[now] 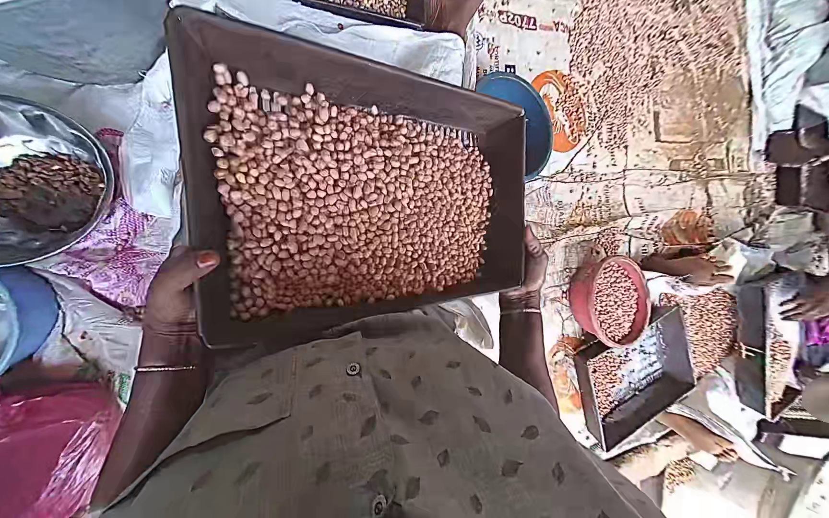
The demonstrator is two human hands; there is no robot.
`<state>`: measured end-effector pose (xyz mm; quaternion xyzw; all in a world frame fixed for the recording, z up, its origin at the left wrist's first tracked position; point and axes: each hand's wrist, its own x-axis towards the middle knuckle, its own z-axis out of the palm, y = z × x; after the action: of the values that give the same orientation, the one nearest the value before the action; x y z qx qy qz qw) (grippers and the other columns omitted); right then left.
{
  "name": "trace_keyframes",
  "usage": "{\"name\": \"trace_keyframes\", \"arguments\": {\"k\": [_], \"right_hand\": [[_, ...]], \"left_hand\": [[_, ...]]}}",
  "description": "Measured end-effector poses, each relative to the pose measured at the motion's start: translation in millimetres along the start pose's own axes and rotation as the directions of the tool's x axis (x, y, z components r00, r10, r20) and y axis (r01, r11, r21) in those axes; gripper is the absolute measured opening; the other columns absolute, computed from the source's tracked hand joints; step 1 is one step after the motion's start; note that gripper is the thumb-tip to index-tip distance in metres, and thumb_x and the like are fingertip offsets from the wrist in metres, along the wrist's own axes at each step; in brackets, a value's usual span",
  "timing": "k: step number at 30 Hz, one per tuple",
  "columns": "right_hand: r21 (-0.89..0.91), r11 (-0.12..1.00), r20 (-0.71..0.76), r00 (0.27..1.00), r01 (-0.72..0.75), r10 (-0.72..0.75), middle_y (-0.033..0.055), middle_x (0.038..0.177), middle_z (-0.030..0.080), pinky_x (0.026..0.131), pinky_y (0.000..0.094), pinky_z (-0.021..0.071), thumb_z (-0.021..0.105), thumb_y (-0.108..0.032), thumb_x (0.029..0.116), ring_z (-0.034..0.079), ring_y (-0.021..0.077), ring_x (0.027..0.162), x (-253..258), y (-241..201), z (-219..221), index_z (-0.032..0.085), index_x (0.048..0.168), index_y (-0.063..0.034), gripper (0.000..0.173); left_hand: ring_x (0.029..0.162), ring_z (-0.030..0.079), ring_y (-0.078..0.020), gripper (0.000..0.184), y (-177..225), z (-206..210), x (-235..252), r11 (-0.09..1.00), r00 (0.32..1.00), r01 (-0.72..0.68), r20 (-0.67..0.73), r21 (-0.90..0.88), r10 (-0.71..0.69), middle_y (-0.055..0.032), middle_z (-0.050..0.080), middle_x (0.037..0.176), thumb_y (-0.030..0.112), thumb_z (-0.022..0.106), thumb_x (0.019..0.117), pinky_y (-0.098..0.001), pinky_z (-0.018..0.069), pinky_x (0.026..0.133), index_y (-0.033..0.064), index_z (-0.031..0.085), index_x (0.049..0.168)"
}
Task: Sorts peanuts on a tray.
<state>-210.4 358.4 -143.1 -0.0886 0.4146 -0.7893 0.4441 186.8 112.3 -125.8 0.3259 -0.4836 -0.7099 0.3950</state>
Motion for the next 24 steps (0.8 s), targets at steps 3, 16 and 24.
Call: {"name": "trace_keyframes", "arguments": {"k": [3,16,24], "right_hand": [[-0.087,0.995,-0.024,0.999,-0.05,0.048,0.0042,0.097,0.074,0.076,0.0321,0.0628,0.03,-0.038,0.1109,0.073,0.0116,0.086,43,-7,14,0.064,0.117,-0.0126,0.043],[-0.95,0.291,-0.133,0.99,-0.114,-0.048,0.0056,0.089,0.07,0.055,0.0311,0.0534,0.05,-0.027,0.1051,0.063,0.0111,0.064,-15,29,38,0.061,0.132,-0.0146,0.032],[-0.995,-0.067,-0.064,0.989,-0.074,-0.13,0.0179,0.087,0.067,0.064,0.0536,0.0526,0.049,-0.033,0.1069,0.067,0.0305,0.071,2,33,34,0.061,0.126,-0.0036,0.037]], "left_hand": [[0.09,0.066,0.01,0.026,18,24,46,0.995,0.997,0.078,-0.006,-0.062,-0.078,0.0212,0.069,0.098,0.018,0.043,0.0969,-0.0114,0.0563,0.078,0.0301,0.053,0.117],[0.092,0.064,0.0093,0.049,-21,-63,9,0.88,0.952,0.272,-0.24,0.39,-0.188,0.0136,0.065,0.119,0.006,0.05,0.0991,-0.0144,0.0548,0.079,0.0218,0.05,0.146],[0.087,0.057,0.0125,0.051,-37,-64,7,0.725,0.953,0.211,-0.304,0.656,-0.002,0.0072,0.059,0.096,0.049,0.032,0.1105,-0.0195,0.0508,0.086,0.0069,0.06,0.115]]}}
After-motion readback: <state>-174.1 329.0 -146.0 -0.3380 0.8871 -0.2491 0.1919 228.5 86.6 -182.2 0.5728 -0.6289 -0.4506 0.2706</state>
